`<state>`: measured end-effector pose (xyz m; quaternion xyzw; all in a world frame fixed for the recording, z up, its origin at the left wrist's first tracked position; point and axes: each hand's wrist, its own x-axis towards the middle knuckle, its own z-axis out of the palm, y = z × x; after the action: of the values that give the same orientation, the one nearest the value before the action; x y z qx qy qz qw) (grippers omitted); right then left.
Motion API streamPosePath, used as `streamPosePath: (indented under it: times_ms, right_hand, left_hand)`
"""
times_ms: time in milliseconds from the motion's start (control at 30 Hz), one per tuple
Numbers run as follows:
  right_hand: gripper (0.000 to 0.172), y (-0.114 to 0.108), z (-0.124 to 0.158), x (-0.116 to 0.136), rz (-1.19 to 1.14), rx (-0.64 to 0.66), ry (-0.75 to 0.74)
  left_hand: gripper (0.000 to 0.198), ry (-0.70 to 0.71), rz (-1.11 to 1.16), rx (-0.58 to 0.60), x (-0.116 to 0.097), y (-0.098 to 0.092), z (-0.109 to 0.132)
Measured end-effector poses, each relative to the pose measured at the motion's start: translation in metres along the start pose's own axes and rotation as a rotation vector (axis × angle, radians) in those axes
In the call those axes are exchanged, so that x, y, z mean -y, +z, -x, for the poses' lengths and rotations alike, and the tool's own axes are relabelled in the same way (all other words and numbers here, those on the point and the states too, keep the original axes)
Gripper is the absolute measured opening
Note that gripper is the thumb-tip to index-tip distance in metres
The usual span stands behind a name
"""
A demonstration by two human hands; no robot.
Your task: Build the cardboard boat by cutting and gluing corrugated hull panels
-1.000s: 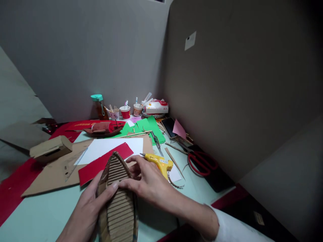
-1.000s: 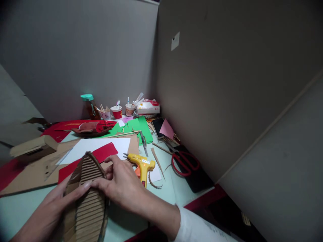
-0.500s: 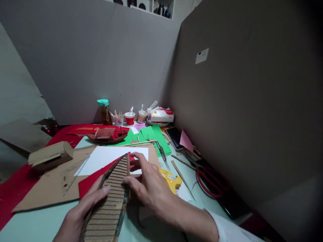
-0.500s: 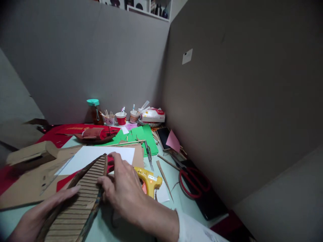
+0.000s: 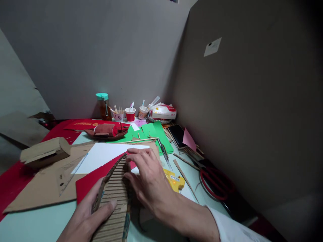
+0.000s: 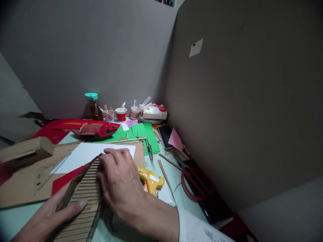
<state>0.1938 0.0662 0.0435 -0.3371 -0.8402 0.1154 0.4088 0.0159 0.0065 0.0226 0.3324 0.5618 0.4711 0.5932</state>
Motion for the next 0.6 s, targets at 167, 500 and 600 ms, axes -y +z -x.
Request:
streamPosePath:
  times_ms: [167, 500, 600]
  right_hand:
    - [0.02, -0.004, -0.003, -0.005, 0.027, -0.041, -0.048]
    - [0.014, -0.01, -0.003, 0.005, 0.045, -0.153, -0.137]
    - [0.018, -0.006, 0.007, 0.009, 0.04, -0.148, -0.219]
  left_hand:
    - [0.065, 0.075, -0.094, -0.03, 0.005, -0.001, 0.0]
    - [0.082, 0.259, -0.148, -0.075, 0.012, 0.006, 0.002]
    - [0.066, 0.322, -0.213, -0.095, 0.013, 0.004, 0.003]
